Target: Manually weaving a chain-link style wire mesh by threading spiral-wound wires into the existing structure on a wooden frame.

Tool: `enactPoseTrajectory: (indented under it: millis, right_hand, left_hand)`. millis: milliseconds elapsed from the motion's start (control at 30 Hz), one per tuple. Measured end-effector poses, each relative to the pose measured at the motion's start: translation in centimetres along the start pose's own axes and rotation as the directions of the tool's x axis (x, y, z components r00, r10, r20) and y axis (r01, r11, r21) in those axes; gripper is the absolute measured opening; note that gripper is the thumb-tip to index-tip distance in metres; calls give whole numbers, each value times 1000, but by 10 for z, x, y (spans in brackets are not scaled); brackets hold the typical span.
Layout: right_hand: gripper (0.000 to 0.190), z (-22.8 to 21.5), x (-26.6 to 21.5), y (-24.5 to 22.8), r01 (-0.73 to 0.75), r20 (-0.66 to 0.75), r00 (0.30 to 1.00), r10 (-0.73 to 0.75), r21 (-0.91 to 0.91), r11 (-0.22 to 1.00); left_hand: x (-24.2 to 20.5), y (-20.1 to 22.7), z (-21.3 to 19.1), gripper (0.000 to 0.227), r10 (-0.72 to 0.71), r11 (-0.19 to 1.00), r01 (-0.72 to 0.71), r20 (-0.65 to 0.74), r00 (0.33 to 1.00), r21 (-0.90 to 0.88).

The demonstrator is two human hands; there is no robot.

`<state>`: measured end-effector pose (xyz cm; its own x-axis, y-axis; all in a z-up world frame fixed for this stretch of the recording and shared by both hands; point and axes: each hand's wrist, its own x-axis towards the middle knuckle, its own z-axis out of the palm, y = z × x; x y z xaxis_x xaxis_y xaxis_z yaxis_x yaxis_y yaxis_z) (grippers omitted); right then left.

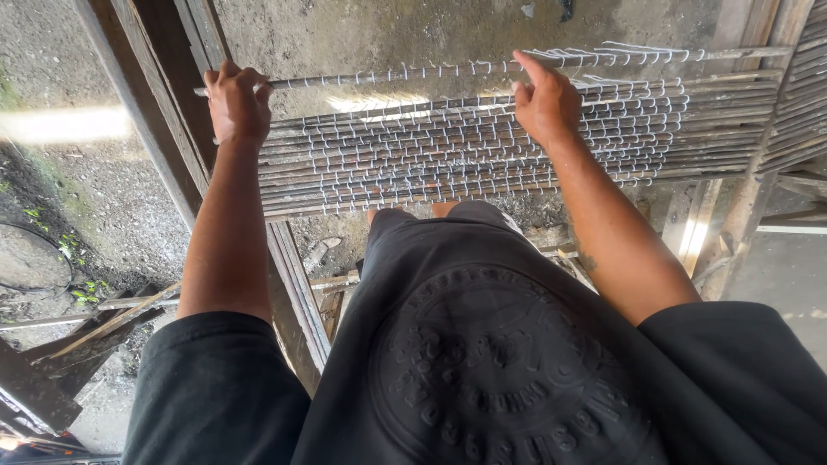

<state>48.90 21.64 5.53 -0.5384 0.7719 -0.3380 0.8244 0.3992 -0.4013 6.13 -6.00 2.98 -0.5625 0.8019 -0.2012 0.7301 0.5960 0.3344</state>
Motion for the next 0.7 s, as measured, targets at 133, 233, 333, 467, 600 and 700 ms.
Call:
enactPoseTrajectory:
  millis: [133, 233, 333, 467, 600, 700]
  right_hand:
    - [55, -10, 0, 8, 13, 73, 997, -14, 16, 1000]
    - [54, -10, 0, 17, -38, 20, 999, 36, 120, 992]
    - [48, -3, -1, 27, -265, -154, 947, 281, 115, 957]
    - [53, -21, -7, 10, -212, 68, 977, 204, 148, 966]
    - [51, -16, 2, 36, -389, -80, 913, 401, 127, 912]
    - [49, -21, -5, 37, -367, -17, 928, 373, 139, 920]
  left_hand:
    - [1, -3, 2, 10, 12, 1000, -12, -4, 1000, -4]
    - [1, -4, 2, 12, 11, 1000, -11, -9, 1000, -11]
    - [1, 0, -1, 14, 7, 1000, -7, 9, 1000, -1]
    - [1, -4, 2, 14, 17, 1000, -17, 4, 1000, 20]
    - [0, -6, 4, 14, 26, 999, -26, -8, 1000, 22]
    - [0, -7, 4, 13, 18, 1000, -18, -12, 1000, 3]
